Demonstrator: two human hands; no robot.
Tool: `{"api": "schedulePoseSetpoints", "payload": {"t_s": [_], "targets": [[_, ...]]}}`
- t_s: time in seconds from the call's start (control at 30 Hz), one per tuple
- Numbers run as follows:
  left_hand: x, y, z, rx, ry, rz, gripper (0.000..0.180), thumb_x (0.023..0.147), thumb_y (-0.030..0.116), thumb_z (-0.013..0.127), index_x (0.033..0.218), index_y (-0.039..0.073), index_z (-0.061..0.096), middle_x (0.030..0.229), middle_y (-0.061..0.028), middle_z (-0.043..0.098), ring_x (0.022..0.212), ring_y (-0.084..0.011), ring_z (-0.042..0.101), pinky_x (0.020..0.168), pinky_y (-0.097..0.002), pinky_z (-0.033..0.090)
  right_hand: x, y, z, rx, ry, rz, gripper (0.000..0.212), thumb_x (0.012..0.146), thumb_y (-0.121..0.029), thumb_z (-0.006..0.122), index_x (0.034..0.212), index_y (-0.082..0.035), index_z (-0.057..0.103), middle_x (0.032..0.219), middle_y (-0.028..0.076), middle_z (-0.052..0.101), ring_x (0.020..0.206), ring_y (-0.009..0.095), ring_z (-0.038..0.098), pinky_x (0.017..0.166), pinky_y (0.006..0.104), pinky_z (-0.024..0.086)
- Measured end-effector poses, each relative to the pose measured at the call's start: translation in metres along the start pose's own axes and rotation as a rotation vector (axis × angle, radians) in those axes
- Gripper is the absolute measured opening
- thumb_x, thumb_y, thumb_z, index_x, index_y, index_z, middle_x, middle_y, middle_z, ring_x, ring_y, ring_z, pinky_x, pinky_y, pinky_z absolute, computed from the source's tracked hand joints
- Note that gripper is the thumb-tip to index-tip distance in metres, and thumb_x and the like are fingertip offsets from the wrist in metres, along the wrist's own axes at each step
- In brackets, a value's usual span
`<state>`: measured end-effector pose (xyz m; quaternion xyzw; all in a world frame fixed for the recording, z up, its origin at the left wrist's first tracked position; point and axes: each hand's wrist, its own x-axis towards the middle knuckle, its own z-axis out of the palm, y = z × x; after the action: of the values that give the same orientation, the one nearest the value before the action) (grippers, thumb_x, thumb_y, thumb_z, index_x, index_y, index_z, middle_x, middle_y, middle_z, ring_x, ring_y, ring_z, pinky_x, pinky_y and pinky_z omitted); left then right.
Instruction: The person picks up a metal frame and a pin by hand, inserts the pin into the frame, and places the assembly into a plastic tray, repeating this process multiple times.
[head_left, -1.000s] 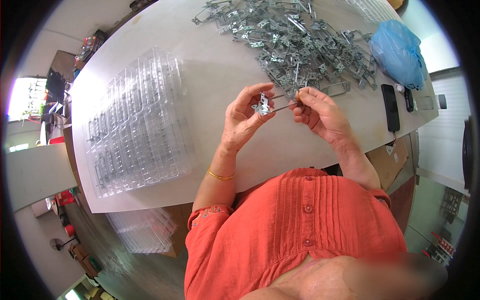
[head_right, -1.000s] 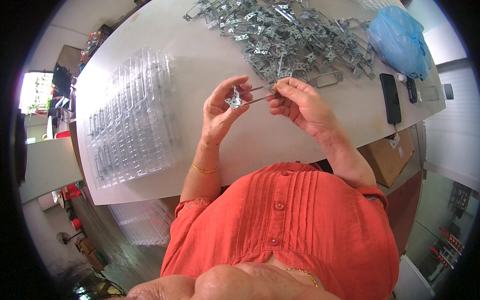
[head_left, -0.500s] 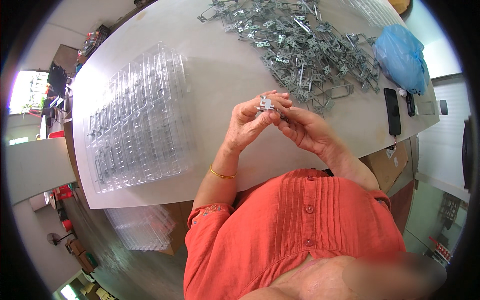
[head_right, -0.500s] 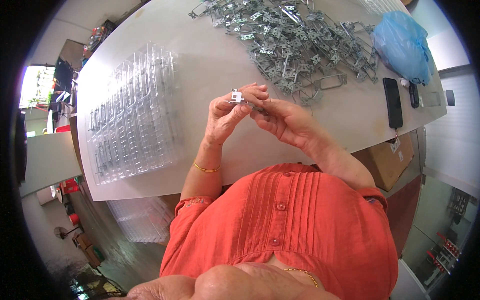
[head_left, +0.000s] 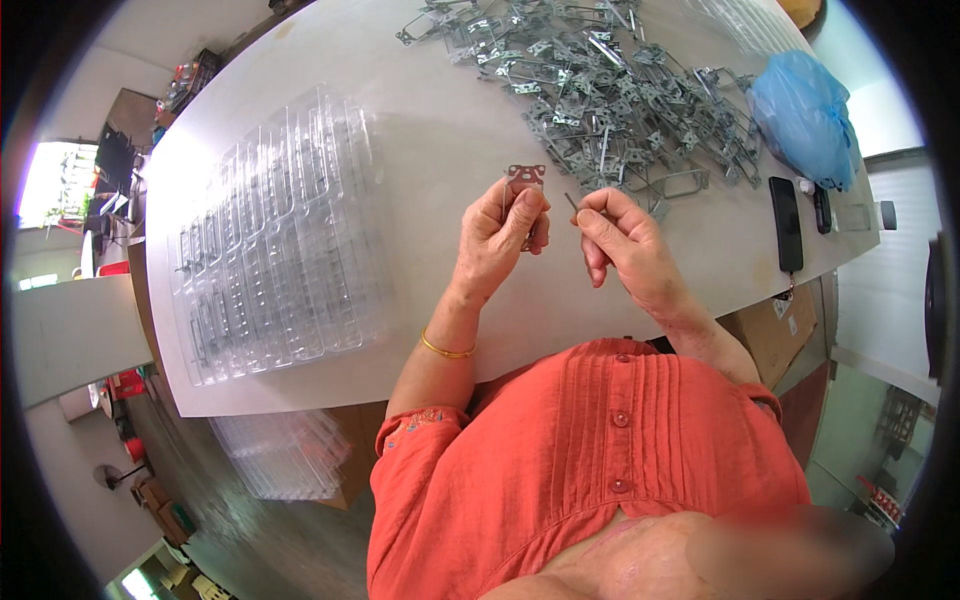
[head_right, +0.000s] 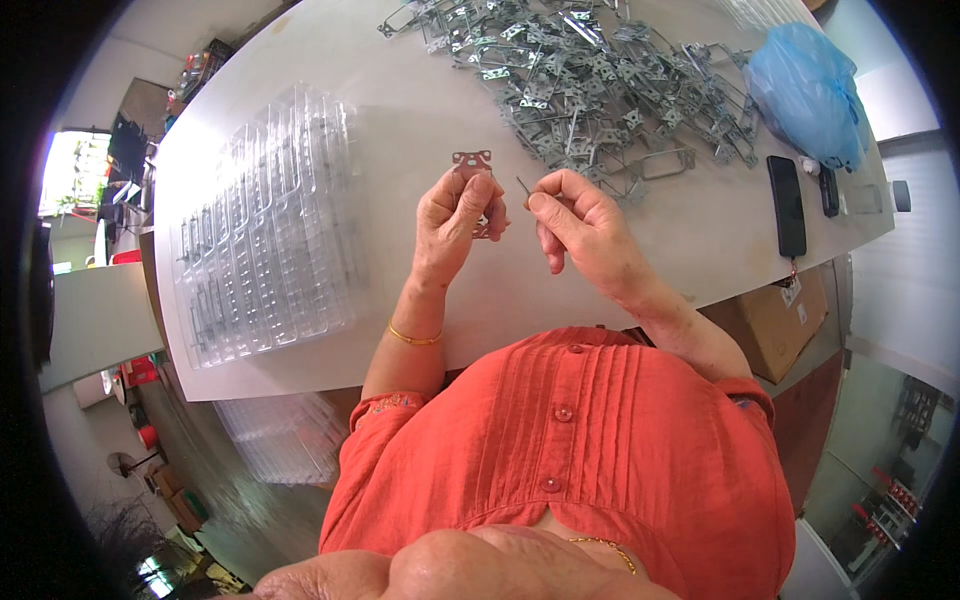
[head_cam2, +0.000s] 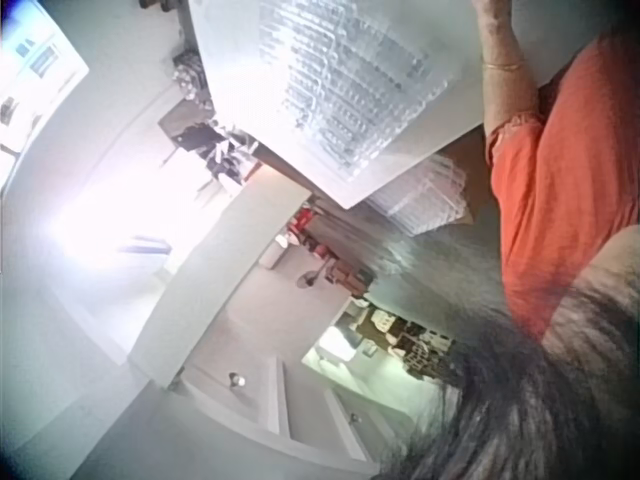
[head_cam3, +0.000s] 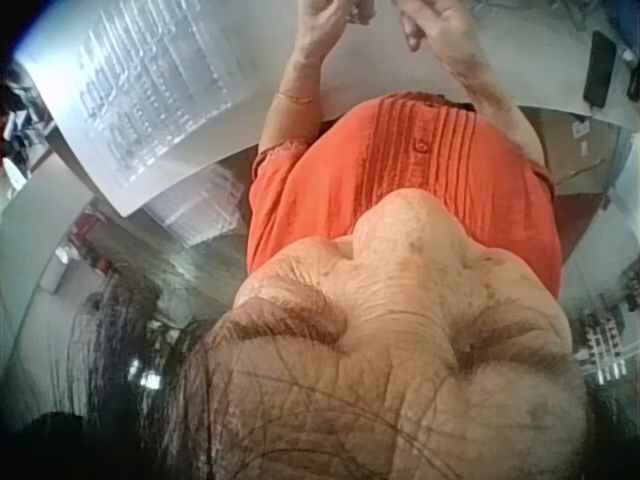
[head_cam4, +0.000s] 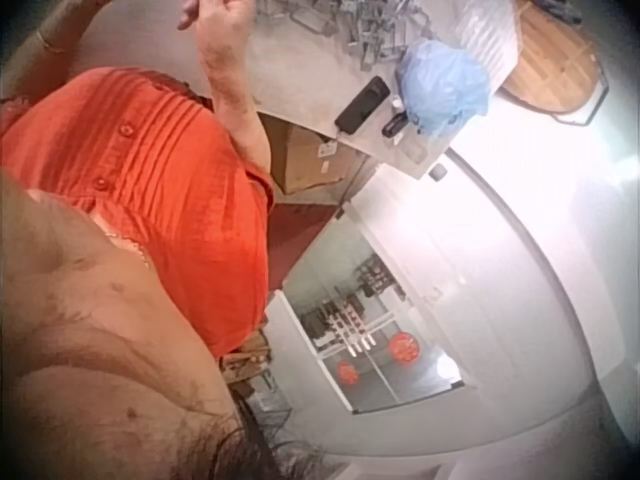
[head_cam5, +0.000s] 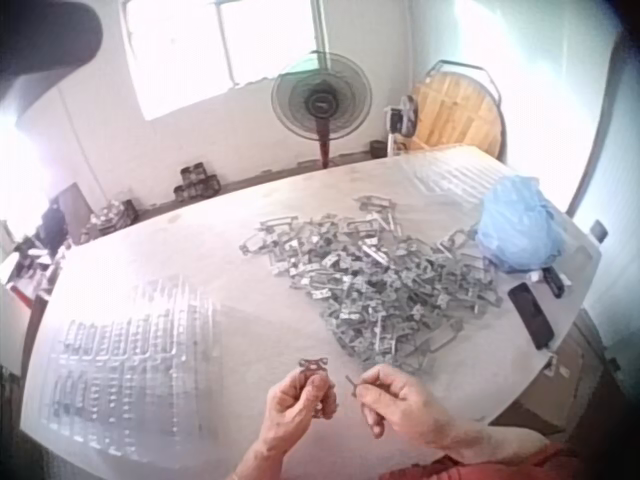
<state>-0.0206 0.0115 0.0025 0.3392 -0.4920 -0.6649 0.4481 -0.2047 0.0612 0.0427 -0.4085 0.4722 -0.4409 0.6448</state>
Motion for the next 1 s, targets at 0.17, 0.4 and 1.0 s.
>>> {"api": "schedulePoseSetpoints", "payload": {"t_s": [0.17,0.4,1.0], "targets": [[0.0,0.002,0.003,0.258,-0.031,0.035,0.031,0.104,0.031,0.054,0.097,0.002,0.064,0.064,0.0007,0.055,0.057,-0.0063,0.048,0.051,-0.0225,0.038,0.001,-0.009,0.001,-0.056,0.02,-0.088,0.016,0.103,-0.021,0.054,0.101,-0.005,0.056,0.066,-0.003,0.051,0.055,0.004,0.046,0.049,0.0211,0.041],[0.0,0.0,0.002,0.407,-0.037,0.036,0.032,0.105,0.03,0.053,0.096,0.002,0.066,0.062,0.0026,0.052,0.056,-0.0059,0.046,0.051,-0.0236,0.038,0.003,-0.01,0.0,-0.111,0.059,-0.096,0.014,0.103,-0.018,0.054,0.102,-0.004,0.056,0.066,-0.003,0.051,0.055,0.003,0.045,0.048,0.0206,0.038],[0.005,-0.011,0.001,0.865,-0.046,0.479,0.018,0.098,0.017,0.061,0.087,0.002,0.061,0.064,-0.009,0.058,0.053,-0.0227,0.052,0.052,-0.0333,0.042,0.008,-0.015,-0.006,-0.164,0.037,-0.027,0.026,0.104,-0.021,0.053,0.117,0.001,0.053,0.069,-0.001,0.055,0.058,0.006,0.05,0.053,0.0227,0.043]]}}
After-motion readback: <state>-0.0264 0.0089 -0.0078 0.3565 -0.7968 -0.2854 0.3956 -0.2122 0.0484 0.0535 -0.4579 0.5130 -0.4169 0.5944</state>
